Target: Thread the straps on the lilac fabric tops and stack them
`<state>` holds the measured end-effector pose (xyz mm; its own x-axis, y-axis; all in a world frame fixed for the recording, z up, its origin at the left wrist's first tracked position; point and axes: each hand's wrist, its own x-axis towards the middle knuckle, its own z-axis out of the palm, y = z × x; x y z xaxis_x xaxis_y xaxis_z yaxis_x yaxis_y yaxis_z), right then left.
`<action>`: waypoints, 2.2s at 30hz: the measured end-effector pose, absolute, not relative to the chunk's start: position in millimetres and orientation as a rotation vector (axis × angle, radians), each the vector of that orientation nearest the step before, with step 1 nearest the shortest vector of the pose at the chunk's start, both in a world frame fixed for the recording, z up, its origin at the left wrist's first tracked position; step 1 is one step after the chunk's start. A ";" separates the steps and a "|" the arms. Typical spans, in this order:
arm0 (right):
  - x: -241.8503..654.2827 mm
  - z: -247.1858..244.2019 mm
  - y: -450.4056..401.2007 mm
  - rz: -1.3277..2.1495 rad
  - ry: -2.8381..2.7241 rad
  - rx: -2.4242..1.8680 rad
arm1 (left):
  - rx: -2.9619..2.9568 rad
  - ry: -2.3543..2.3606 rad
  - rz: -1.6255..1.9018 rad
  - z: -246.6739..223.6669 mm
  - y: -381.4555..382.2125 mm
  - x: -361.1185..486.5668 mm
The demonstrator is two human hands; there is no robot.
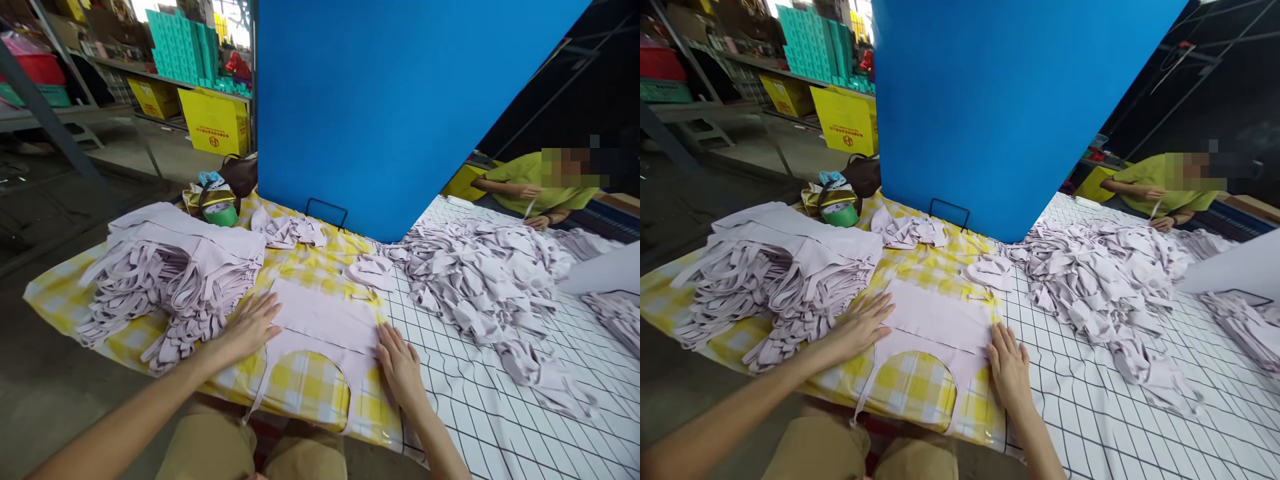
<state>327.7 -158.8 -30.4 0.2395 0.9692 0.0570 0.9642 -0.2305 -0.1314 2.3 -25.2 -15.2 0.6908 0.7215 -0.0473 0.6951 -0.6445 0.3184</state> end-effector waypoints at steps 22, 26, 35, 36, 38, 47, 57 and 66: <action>303.5 -29.7 -156.0 -0.130 -1.761 -2.330 | 2.629 0.994 0.180 -18.0 -37.4 54.3; 295.3 -30.5 -159.7 0.037 -1.913 -2.336 | 2.636 0.851 0.147 -11.4 -44.3 82.1; 303.0 -18.3 -129.4 -0.027 -1.742 -2.300 | 2.639 0.625 0.126 -7.2 -46.2 155.8; 303.8 -17.6 -126.4 -0.005 -1.759 -2.291 | 2.646 0.615 0.123 -10.6 -46.3 159.1; 306.2 -15.5 -122.2 0.037 -1.693 -2.281 | 2.663 0.600 0.124 -17.0 -46.3 160.7; 318.9 -12.6 -88.8 0.269 -1.155 -2.284 | 2.710 0.622 0.099 -23.6 -47.5 156.5; 308.4 -3.8 -93.2 0.607 -0.969 -1.898 | 2.269 0.825 0.373 -11.2 -30.0 167.8; 307.8 -0.5 -92.9 0.802 -0.867 -1.660 | 2.082 0.765 0.477 -9.1 0.6 200.7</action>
